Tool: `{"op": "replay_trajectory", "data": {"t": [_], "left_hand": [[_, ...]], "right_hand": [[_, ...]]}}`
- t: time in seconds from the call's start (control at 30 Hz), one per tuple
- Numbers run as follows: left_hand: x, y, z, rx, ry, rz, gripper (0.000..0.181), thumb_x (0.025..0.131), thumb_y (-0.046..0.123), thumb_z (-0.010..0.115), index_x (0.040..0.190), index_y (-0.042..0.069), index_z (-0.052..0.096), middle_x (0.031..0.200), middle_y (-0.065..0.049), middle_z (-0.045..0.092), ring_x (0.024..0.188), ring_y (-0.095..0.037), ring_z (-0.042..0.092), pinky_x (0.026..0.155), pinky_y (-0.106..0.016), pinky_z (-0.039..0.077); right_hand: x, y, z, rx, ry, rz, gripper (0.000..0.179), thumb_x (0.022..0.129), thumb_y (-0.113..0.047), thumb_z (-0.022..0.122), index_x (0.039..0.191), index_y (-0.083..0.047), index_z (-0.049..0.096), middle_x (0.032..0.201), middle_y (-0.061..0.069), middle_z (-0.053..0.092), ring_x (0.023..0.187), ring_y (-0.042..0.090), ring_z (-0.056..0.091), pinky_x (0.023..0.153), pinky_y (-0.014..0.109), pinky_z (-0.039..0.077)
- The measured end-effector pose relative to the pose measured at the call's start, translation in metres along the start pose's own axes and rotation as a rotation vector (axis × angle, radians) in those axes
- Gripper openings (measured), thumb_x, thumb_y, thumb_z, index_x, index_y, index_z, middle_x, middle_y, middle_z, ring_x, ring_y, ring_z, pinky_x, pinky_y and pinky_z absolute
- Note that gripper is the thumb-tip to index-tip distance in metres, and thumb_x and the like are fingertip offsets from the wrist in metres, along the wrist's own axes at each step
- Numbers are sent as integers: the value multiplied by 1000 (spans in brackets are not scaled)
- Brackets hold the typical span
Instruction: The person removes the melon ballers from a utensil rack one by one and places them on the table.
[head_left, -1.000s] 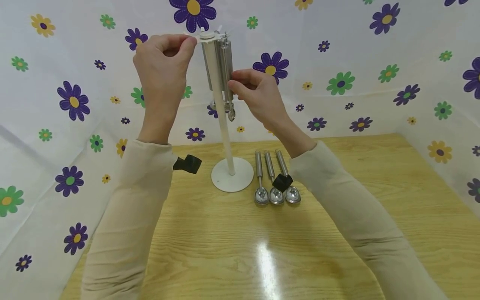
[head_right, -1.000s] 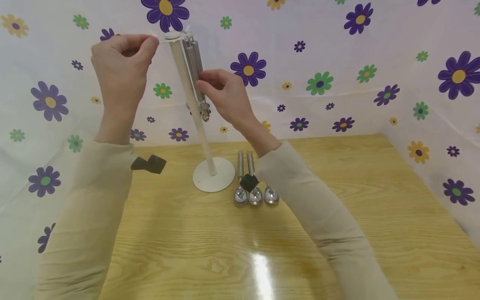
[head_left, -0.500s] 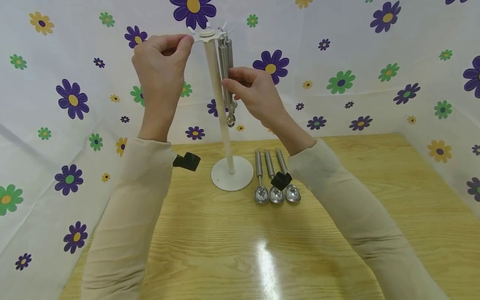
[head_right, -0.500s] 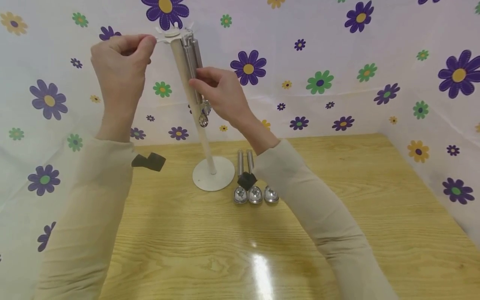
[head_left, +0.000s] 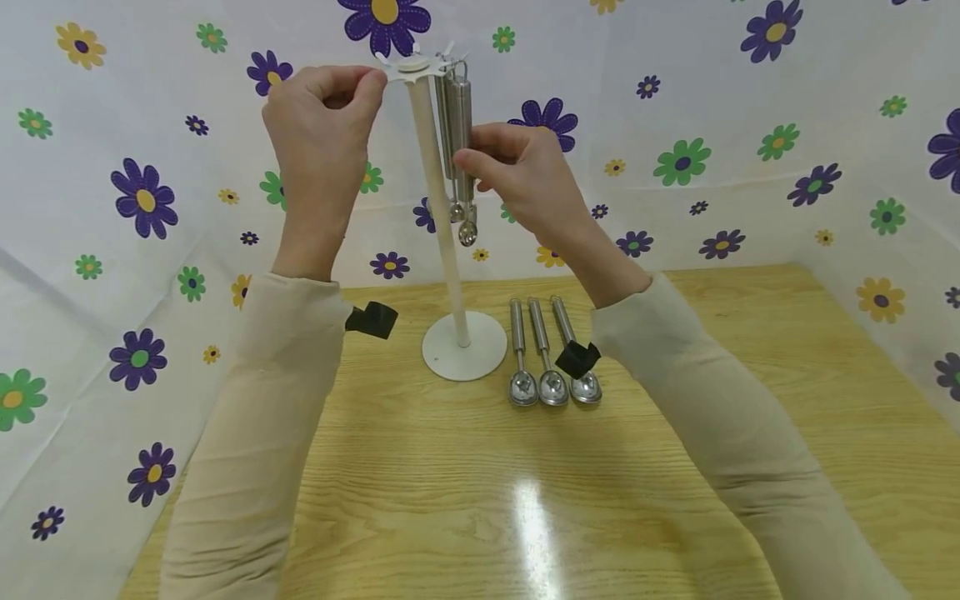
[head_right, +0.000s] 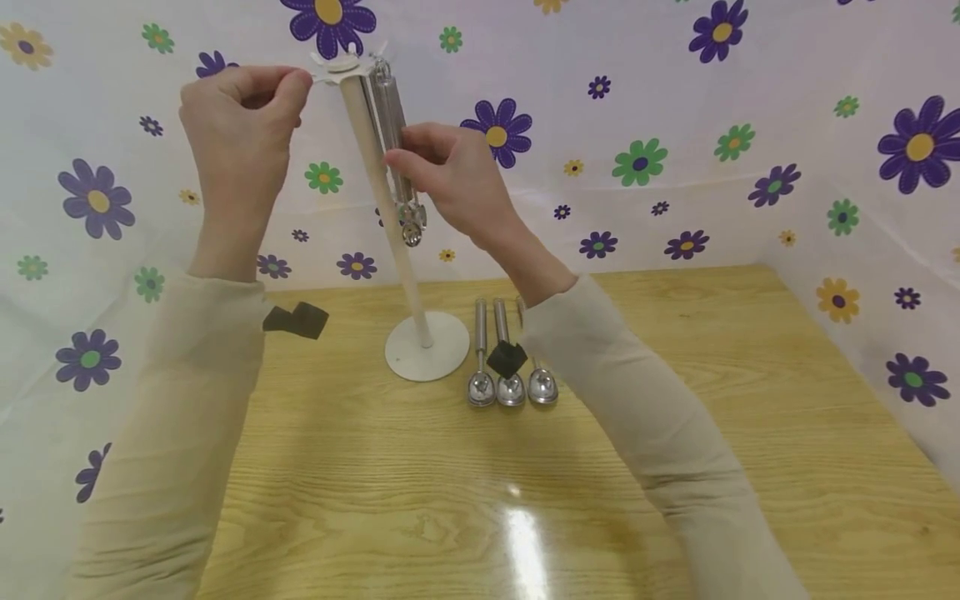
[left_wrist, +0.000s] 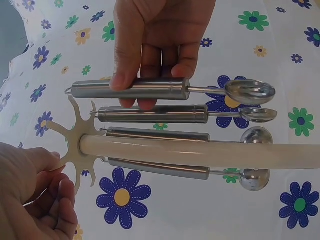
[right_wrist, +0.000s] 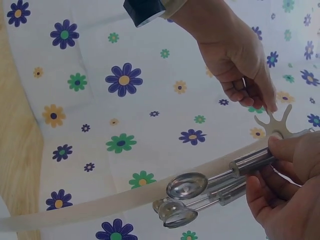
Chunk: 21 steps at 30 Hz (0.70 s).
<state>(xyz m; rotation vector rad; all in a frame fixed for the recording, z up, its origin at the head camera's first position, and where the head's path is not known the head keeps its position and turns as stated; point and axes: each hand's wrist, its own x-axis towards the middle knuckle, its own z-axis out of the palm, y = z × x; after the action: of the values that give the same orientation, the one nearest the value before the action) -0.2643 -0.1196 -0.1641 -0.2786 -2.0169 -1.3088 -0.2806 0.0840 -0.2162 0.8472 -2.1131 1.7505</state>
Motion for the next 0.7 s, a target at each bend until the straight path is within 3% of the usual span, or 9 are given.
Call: {"op": "replay_trajectory", "data": {"t": [0.43,0.7], "left_hand": [[1,0,-2,-14,-15,-33,25,101,24,70,113,4,78,99,-2,69,86,-9,60,79,-22,48],[2,1,-3,-20,-17,-33,26,100,24,70,114,3,78,102,-5,70,87,-9,61,80,-22,49]], "right_hand": [[-32,12,-34,-93,24,177,24,101,-16,69,119,0,72,105,10,72,87,24,64,83,31,52],[-62,32,-61,-143,19,217,26,102,-20,69,117,1,72,99,5,74,89,28,64,81,29,52]]}}
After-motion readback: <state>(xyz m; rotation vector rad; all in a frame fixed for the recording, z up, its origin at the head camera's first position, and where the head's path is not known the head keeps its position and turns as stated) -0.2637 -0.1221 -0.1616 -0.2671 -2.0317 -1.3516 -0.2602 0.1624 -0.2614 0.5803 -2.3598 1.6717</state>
